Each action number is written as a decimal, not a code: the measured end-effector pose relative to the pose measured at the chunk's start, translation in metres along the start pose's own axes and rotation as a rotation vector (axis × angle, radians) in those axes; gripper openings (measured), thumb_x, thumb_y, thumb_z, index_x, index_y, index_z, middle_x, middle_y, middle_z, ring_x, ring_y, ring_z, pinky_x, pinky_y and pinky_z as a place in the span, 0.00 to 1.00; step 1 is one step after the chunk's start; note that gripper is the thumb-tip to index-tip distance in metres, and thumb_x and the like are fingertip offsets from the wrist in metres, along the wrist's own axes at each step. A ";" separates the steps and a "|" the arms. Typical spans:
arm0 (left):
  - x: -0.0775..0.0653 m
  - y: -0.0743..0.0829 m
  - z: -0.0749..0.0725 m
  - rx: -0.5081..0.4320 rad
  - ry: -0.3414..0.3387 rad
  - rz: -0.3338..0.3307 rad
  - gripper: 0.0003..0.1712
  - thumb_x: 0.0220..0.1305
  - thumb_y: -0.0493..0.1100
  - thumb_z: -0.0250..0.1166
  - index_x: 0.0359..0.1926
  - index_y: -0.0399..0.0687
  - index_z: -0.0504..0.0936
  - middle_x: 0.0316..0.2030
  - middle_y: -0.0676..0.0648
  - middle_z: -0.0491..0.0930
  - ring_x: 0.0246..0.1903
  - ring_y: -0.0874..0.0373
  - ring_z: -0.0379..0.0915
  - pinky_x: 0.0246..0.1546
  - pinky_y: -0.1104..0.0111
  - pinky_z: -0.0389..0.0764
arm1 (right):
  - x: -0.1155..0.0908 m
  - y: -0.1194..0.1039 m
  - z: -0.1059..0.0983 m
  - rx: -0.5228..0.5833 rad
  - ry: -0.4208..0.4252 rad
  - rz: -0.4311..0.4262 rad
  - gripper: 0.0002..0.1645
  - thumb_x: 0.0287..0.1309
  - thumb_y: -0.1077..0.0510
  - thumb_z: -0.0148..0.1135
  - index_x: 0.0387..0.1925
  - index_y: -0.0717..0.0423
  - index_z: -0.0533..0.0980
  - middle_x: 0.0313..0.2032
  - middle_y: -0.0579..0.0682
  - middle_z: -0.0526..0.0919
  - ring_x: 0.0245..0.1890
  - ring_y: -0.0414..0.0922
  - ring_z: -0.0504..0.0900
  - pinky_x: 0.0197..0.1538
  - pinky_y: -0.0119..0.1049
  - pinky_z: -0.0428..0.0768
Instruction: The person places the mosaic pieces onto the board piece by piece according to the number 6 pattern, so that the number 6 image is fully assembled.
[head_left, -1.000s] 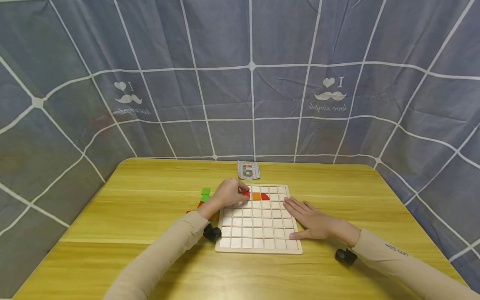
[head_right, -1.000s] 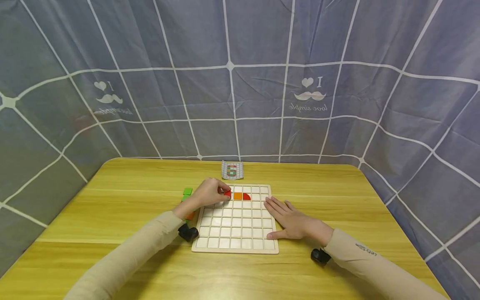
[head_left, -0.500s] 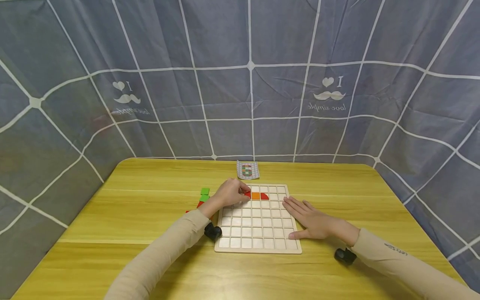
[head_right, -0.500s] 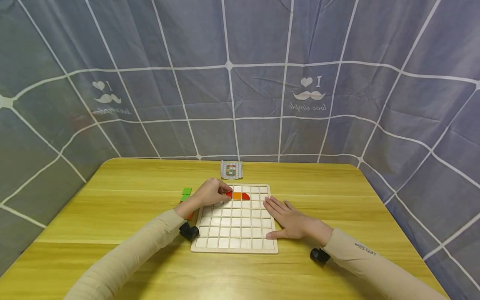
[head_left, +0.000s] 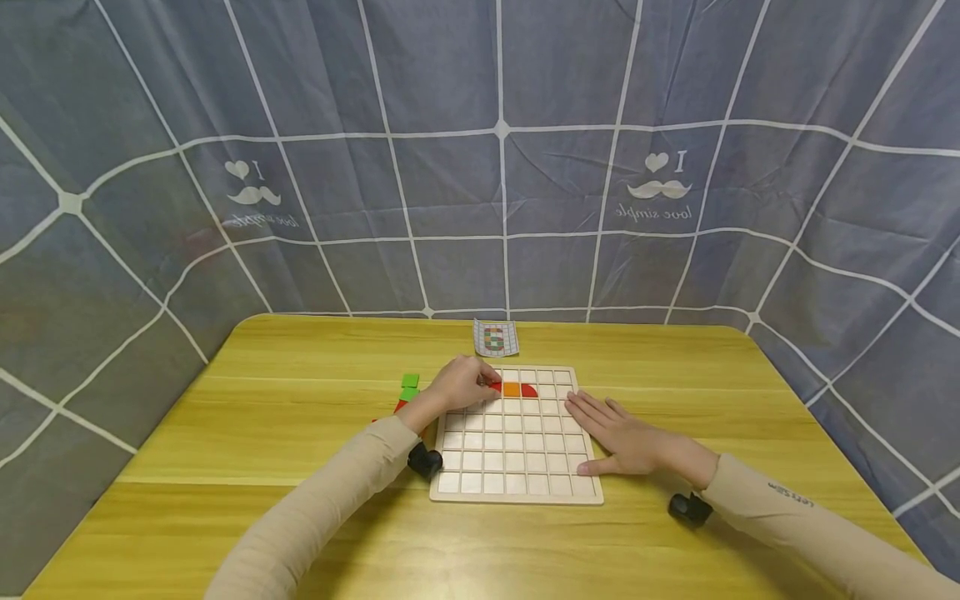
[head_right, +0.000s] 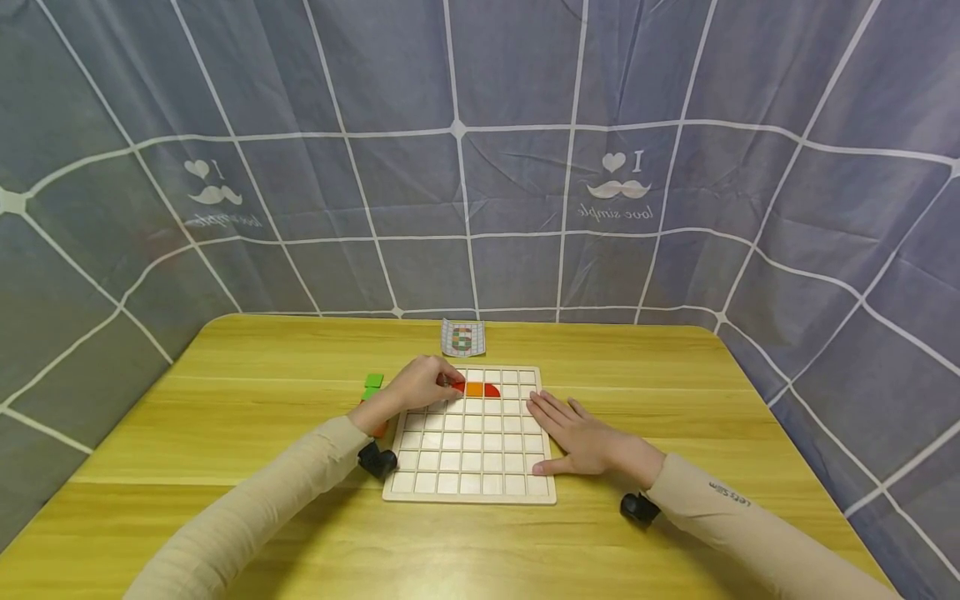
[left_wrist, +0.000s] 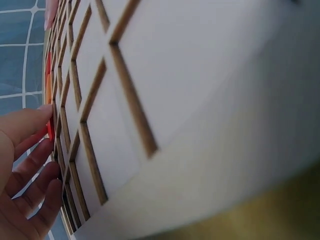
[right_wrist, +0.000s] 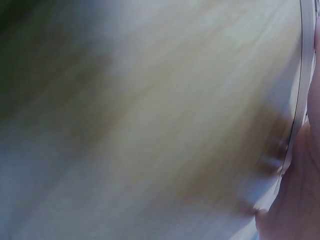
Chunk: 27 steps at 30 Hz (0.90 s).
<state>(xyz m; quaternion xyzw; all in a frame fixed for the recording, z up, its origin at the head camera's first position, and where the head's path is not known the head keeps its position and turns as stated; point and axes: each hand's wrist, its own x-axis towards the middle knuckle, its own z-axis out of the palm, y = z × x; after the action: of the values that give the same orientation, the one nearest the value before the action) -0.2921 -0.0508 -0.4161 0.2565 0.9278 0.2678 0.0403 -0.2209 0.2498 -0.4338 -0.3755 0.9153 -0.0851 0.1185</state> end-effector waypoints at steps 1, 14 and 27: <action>0.000 0.000 0.000 0.001 0.000 0.000 0.14 0.58 0.43 0.70 0.46 0.47 0.87 0.45 0.48 0.86 0.45 0.55 0.82 0.44 0.65 0.79 | 0.000 0.000 0.000 -0.001 0.001 -0.001 0.57 0.61 0.31 0.51 0.75 0.61 0.41 0.76 0.60 0.39 0.75 0.59 0.40 0.71 0.63 0.47; -0.001 0.001 -0.001 0.015 -0.001 0.014 0.14 0.58 0.43 0.69 0.46 0.47 0.87 0.46 0.48 0.86 0.43 0.55 0.82 0.41 0.66 0.79 | 0.000 0.000 -0.001 0.000 0.004 -0.012 0.57 0.62 0.32 0.52 0.75 0.62 0.41 0.76 0.61 0.39 0.75 0.60 0.40 0.70 0.63 0.47; -0.004 0.003 0.000 0.006 0.012 0.008 0.15 0.58 0.43 0.70 0.46 0.46 0.87 0.45 0.47 0.86 0.41 0.55 0.82 0.41 0.66 0.79 | -0.001 -0.001 -0.001 -0.003 0.006 -0.015 0.57 0.62 0.32 0.52 0.75 0.63 0.42 0.75 0.61 0.40 0.75 0.60 0.41 0.70 0.63 0.48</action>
<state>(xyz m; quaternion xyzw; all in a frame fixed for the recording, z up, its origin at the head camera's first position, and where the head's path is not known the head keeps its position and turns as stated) -0.2874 -0.0509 -0.4148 0.2589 0.9278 0.2666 0.0326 -0.2201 0.2495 -0.4327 -0.3821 0.9130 -0.0855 0.1145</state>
